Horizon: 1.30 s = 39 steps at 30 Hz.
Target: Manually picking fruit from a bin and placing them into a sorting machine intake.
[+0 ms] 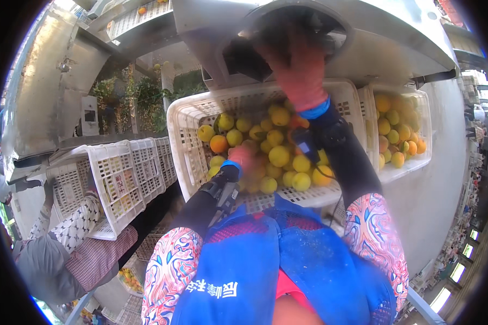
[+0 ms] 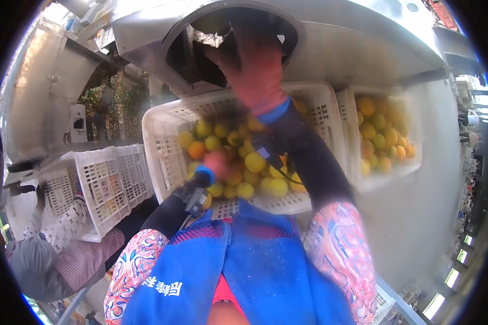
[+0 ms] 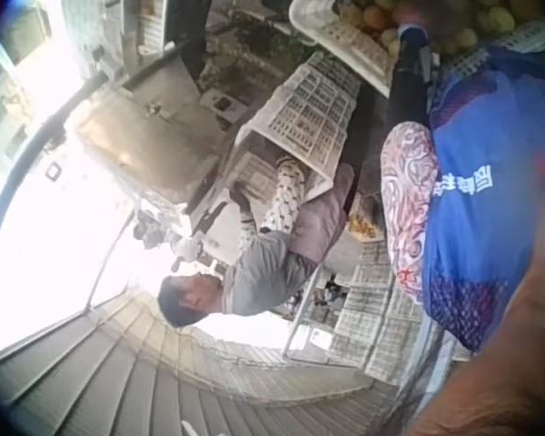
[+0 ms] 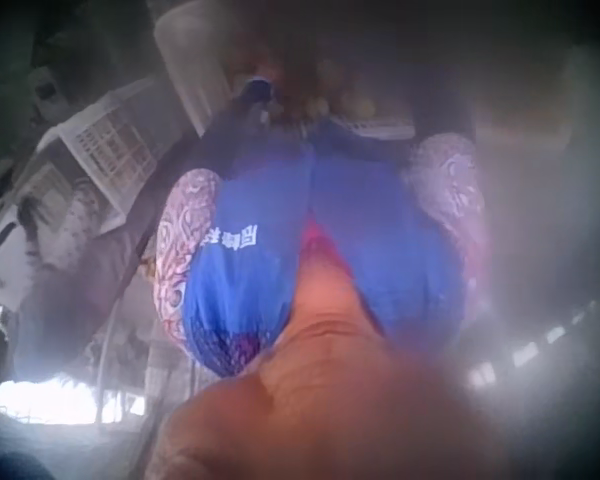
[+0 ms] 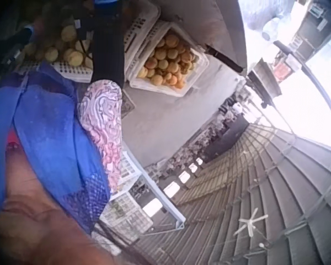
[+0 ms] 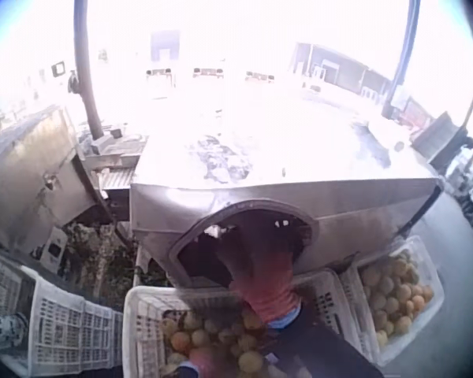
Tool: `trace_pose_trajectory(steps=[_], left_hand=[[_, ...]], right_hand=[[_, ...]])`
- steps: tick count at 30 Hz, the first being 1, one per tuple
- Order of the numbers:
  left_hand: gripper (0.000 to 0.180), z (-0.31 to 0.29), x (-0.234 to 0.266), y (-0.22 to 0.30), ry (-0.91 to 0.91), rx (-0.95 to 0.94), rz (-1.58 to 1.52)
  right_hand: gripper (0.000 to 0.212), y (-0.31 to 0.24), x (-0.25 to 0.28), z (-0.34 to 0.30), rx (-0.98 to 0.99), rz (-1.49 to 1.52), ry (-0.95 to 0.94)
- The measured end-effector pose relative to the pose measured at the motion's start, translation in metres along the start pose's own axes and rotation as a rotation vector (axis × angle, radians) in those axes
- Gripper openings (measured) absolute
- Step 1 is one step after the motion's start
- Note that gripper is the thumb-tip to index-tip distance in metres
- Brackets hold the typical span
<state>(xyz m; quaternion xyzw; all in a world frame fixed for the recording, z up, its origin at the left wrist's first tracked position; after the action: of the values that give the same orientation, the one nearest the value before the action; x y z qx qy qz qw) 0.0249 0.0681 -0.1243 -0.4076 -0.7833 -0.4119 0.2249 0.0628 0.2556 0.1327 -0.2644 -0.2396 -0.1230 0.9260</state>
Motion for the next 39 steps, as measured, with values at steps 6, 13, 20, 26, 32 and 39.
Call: trace_pose_trajectory(steps=[6,13,20,26,32,39], left_hand=[[0.048,0.029,-0.045,-0.002,-0.034,0.045,0.115],[0.048,0.02,-0.075,-0.027,-0.06,-0.057,-0.517],[0.067,-0.055,0.083,0.048,-0.078,-0.306,-1.939],[0.079,-0.087,0.145,0.055,0.077,-0.459,-1.61],[0.072,-0.08,0.169,0.052,0.428,-0.625,-1.601],[0.048,-0.015,0.066,-0.024,0.511,0.016,-0.981]], right_hand=[[0.051,0.021,0.001,-0.223,-0.213,-0.207,-1.179],[0.09,0.019,-0.007,-0.24,-0.793,-0.009,-1.582],[0.096,-0.018,0.022,-0.173,-0.54,0.399,-0.583],[0.095,-0.051,0.029,-0.131,-0.42,0.269,-0.404],[0.088,-0.054,0.035,-0.084,-0.337,0.274,-0.212],[0.069,0.018,-0.027,-0.025,-0.141,-0.15,-0.067]])
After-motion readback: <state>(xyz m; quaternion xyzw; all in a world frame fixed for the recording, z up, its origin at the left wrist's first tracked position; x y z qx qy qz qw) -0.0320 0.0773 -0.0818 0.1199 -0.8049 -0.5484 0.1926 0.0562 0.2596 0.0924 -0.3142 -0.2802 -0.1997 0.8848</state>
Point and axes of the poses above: each hand's wrist, its own z-axis towards the middle knuckle, its own x-axis out of the back of the hand, y = z × x, the point moved 6 cm from there along z, towards the middle knuckle, and after that the axes turned 1 degree about z, right-handed, at the moved point
